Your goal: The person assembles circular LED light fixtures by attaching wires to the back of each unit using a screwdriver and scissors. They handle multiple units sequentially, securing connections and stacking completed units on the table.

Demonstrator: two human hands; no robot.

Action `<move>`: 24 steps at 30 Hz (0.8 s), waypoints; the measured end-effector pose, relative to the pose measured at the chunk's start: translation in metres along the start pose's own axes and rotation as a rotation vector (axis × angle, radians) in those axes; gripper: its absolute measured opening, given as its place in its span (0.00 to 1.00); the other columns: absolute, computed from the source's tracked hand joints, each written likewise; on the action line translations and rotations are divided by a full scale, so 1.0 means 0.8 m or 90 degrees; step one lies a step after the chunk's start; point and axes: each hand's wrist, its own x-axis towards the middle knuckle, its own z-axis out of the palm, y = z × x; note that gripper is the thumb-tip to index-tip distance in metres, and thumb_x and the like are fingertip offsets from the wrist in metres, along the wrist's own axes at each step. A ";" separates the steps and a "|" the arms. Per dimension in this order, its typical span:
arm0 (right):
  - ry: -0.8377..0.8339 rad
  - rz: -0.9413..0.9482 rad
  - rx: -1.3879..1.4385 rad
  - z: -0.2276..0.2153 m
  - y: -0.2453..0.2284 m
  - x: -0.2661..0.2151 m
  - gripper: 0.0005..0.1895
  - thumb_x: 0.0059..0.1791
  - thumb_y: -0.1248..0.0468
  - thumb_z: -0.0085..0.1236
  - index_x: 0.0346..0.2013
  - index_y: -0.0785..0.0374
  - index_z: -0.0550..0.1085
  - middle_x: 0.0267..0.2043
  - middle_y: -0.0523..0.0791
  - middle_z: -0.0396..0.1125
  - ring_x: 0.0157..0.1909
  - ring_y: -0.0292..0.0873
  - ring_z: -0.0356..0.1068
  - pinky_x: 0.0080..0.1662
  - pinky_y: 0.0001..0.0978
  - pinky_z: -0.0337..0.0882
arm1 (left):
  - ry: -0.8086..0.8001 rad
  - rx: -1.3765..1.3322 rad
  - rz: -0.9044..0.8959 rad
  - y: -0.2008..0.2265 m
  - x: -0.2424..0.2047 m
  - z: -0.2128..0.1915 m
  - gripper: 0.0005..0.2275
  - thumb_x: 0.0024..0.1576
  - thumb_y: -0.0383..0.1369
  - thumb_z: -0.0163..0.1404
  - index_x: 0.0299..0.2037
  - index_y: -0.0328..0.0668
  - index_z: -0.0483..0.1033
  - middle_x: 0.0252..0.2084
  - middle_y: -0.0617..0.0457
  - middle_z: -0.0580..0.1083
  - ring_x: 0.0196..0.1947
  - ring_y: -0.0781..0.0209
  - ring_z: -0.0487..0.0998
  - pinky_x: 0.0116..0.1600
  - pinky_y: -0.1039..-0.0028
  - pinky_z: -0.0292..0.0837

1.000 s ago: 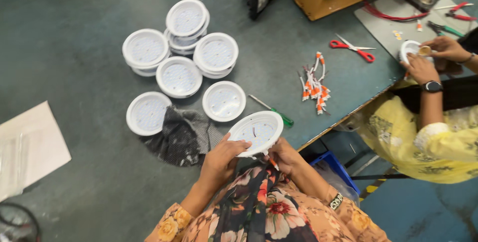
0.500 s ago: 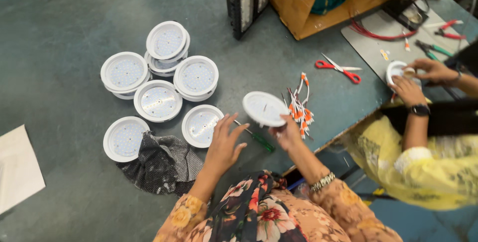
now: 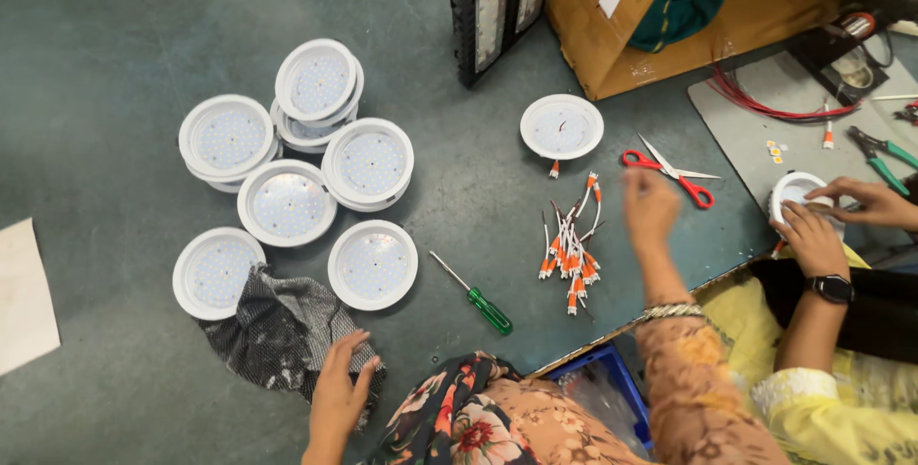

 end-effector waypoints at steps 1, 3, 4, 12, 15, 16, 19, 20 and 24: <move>0.049 -0.094 -0.090 -0.011 0.019 0.010 0.16 0.58 0.57 0.55 0.56 0.62 0.77 0.53 0.49 0.74 0.52 0.49 0.74 0.53 0.39 0.71 | -0.021 0.001 -0.029 0.003 -0.003 0.002 0.19 0.54 0.36 0.55 0.56 0.47 0.73 0.58 0.52 0.74 0.54 0.54 0.78 0.57 0.66 0.72; 0.063 -0.200 -0.285 -0.026 0.054 0.030 0.23 0.54 0.59 0.58 0.62 0.64 0.72 0.64 0.51 0.67 0.62 0.55 0.68 0.59 0.47 0.67 | -0.047 0.018 -0.034 0.013 0.007 0.003 0.19 0.54 0.36 0.54 0.57 0.49 0.73 0.58 0.54 0.74 0.52 0.56 0.79 0.54 0.68 0.74; 0.025 -0.216 -0.390 -0.029 0.069 0.041 0.27 0.52 0.58 0.59 0.63 0.66 0.70 0.67 0.51 0.65 0.64 0.55 0.65 0.59 0.50 0.64 | -0.050 0.034 -0.018 0.018 0.009 0.002 0.19 0.54 0.36 0.55 0.57 0.50 0.72 0.58 0.55 0.74 0.52 0.55 0.79 0.53 0.68 0.75; -0.041 -0.307 -0.575 -0.036 0.081 0.096 0.18 0.65 0.53 0.49 0.43 0.62 0.77 0.49 0.49 0.66 0.52 0.53 0.67 0.54 0.49 0.68 | -0.025 0.087 -0.013 0.050 -0.001 -0.013 0.17 0.56 0.37 0.54 0.55 0.52 0.73 0.53 0.56 0.74 0.49 0.49 0.78 0.47 0.61 0.75; -0.044 -0.345 -0.600 -0.043 0.075 0.091 0.18 0.62 0.54 0.48 0.41 0.65 0.77 0.46 0.51 0.68 0.49 0.54 0.71 0.50 0.49 0.71 | -0.020 0.068 -0.017 0.049 0.000 -0.015 0.16 0.56 0.37 0.54 0.54 0.51 0.72 0.53 0.55 0.74 0.47 0.49 0.78 0.46 0.62 0.75; -0.038 -0.340 -0.570 -0.042 0.070 0.096 0.19 0.62 0.53 0.48 0.41 0.67 0.77 0.45 0.53 0.67 0.48 0.55 0.71 0.48 0.50 0.71 | -0.015 0.063 -0.008 0.047 -0.002 -0.013 0.16 0.57 0.37 0.54 0.54 0.50 0.72 0.53 0.55 0.74 0.47 0.49 0.78 0.47 0.62 0.75; 0.021 -0.267 -0.470 -0.050 0.063 0.089 0.18 0.62 0.57 0.48 0.41 0.71 0.76 0.43 0.57 0.68 0.40 0.59 0.71 0.42 0.51 0.72 | 0.018 0.070 0.068 0.039 0.004 -0.007 0.16 0.57 0.35 0.55 0.55 0.47 0.72 0.54 0.53 0.74 0.52 0.49 0.77 0.53 0.62 0.73; 0.048 -0.230 -0.432 -0.052 0.060 0.080 0.17 0.62 0.59 0.48 0.41 0.72 0.76 0.44 0.58 0.69 0.37 0.61 0.72 0.39 0.52 0.73 | 0.032 0.077 0.103 0.036 0.010 -0.006 0.17 0.57 0.35 0.55 0.56 0.46 0.72 0.54 0.52 0.74 0.54 0.49 0.76 0.55 0.62 0.72; -0.201 0.134 0.391 -0.052 0.032 0.011 0.15 0.64 0.60 0.44 0.43 0.70 0.71 0.37 0.50 0.70 0.34 0.46 0.73 0.38 0.40 0.74 | 0.084 0.211 0.230 0.026 0.056 0.018 0.25 0.48 0.34 0.61 0.56 0.40 0.70 0.60 0.43 0.69 0.61 0.43 0.69 0.63 0.56 0.63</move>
